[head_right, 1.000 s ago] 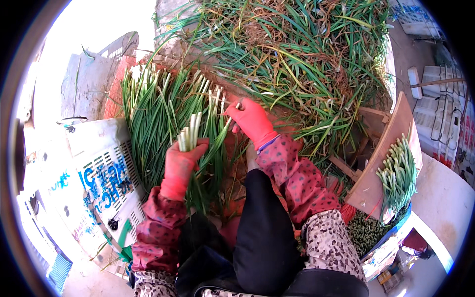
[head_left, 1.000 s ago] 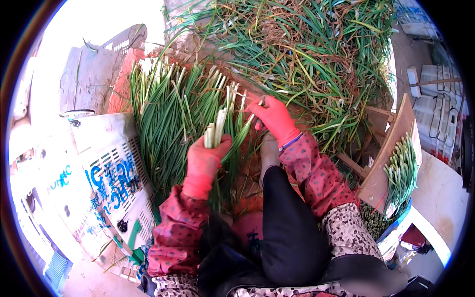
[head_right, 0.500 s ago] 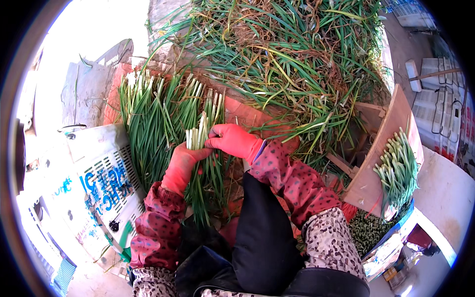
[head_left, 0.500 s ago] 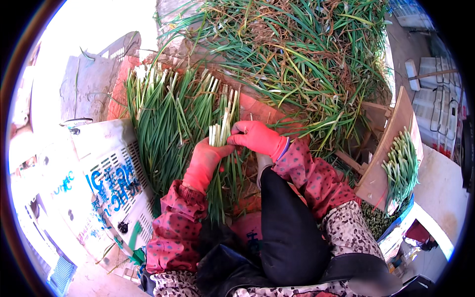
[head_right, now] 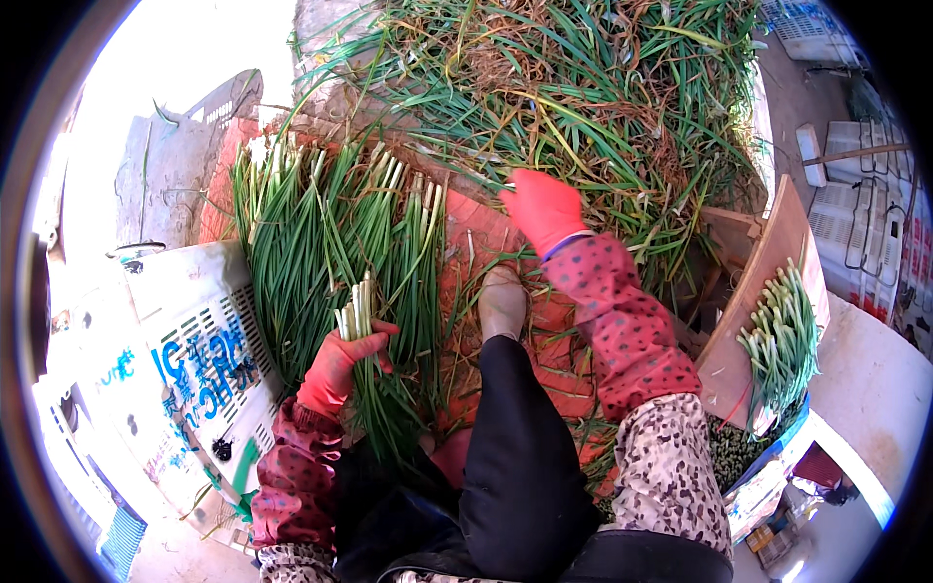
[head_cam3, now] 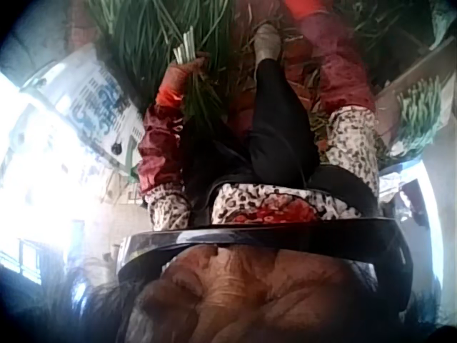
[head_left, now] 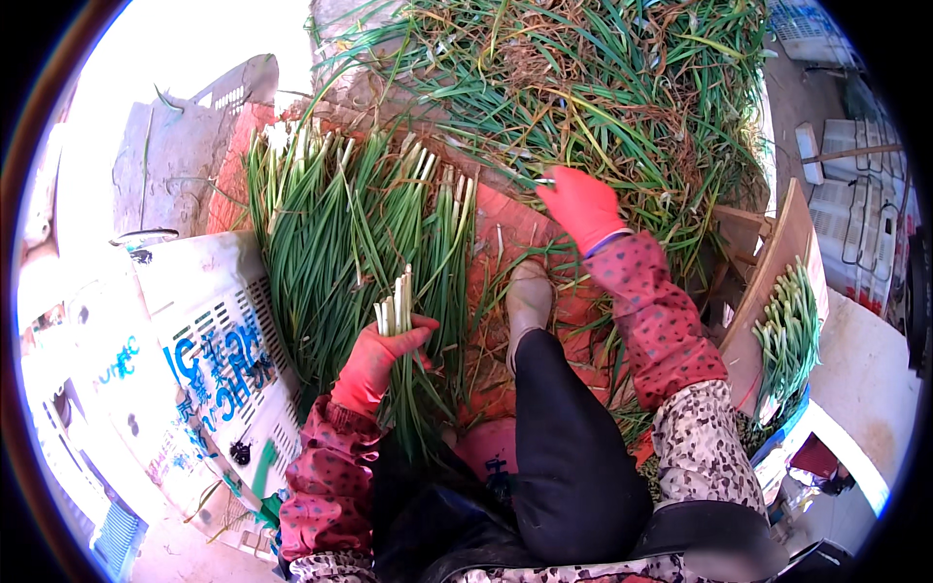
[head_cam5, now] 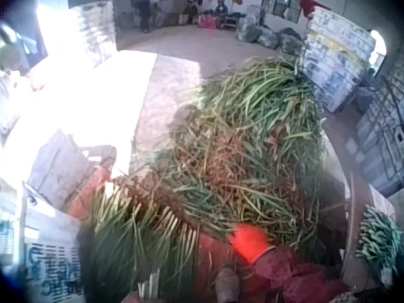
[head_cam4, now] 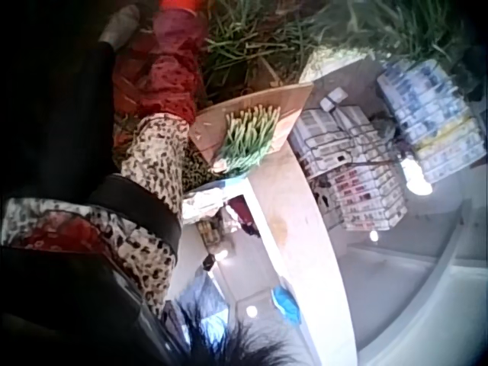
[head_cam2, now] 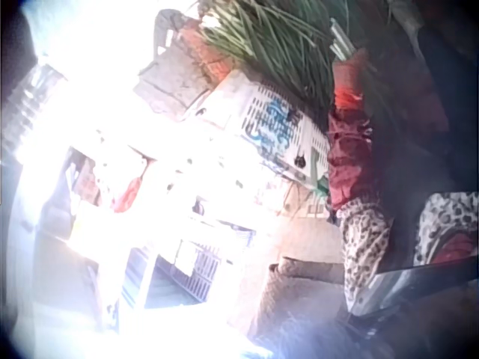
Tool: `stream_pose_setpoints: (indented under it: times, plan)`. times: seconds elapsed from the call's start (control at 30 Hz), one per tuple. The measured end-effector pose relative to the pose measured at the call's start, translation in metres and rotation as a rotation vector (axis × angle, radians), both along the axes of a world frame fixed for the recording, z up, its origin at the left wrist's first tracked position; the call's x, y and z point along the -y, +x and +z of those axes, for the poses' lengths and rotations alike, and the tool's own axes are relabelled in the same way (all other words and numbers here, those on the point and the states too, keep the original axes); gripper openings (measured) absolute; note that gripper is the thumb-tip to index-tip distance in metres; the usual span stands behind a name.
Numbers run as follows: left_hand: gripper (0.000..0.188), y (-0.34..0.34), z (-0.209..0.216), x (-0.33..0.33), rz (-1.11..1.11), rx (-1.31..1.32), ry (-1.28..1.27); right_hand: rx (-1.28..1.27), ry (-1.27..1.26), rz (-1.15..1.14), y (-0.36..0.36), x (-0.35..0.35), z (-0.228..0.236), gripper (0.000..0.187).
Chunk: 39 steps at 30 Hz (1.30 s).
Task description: The person sorts through green stalks on the ground, gathers them into a bundle, and then secures the bundle with a red tie.
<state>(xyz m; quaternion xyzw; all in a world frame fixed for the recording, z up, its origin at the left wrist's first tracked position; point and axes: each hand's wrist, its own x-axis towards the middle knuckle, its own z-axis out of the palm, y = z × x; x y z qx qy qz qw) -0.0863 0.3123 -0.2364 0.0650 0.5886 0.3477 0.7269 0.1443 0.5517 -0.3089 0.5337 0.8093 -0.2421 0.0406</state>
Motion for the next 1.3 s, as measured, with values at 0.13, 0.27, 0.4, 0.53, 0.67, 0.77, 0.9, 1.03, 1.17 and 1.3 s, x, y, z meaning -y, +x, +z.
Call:
stream_pose_setpoints:
  times: [0.13,0.27,0.4,0.53,0.67,0.77,0.9,1.03,1.17,1.3]
  plan:
    - [0.021,0.01,-0.005,-0.012,-0.016,-0.06,-0.072,0.046,-0.288,-0.034,-0.072,0.029,-0.034,0.047]
    - [0.02,0.018,0.007,-0.031,0.001,-0.094,-0.004,-0.311,-0.559,-0.373,-0.072,0.033,-0.076,0.037]
    - [0.019,0.003,0.024,-0.029,0.197,-0.297,-0.064,-0.643,-0.77,-0.391,-0.054,0.02,-0.022,0.023]
    - [0.019,0.025,0.021,-0.058,0.178,-0.403,0.06,-0.752,-0.867,-0.309,-0.046,0.032,0.033,0.02]
    - [0.027,0.049,0.012,-0.08,0.22,-0.272,0.173,-0.884,-0.888,-0.278,-0.053,0.054,0.046,0.023]
    - [0.026,0.048,0.008,-0.086,0.195,-0.238,0.089,-0.83,-0.916,-0.309,-0.052,0.066,0.043,0.021]
    - [0.026,0.045,-0.001,-0.077,0.171,-0.214,0.14,-0.648,-0.883,-0.22,-0.052,0.07,0.048,0.015]
    - [0.024,0.03,0.009,-0.07,0.061,-0.201,-0.022,-0.544,-0.109,0.255,-0.035,0.059,0.039,0.012]
    - [0.022,0.009,0.025,-0.062,0.006,-0.198,-0.115,-0.013,0.163,0.122,0.02,0.01,0.017,0.011]
    - [0.024,0.006,0.02,-0.054,0.041,-0.185,-0.18,0.22,0.006,-0.081,0.06,-0.02,0.026,0.027]
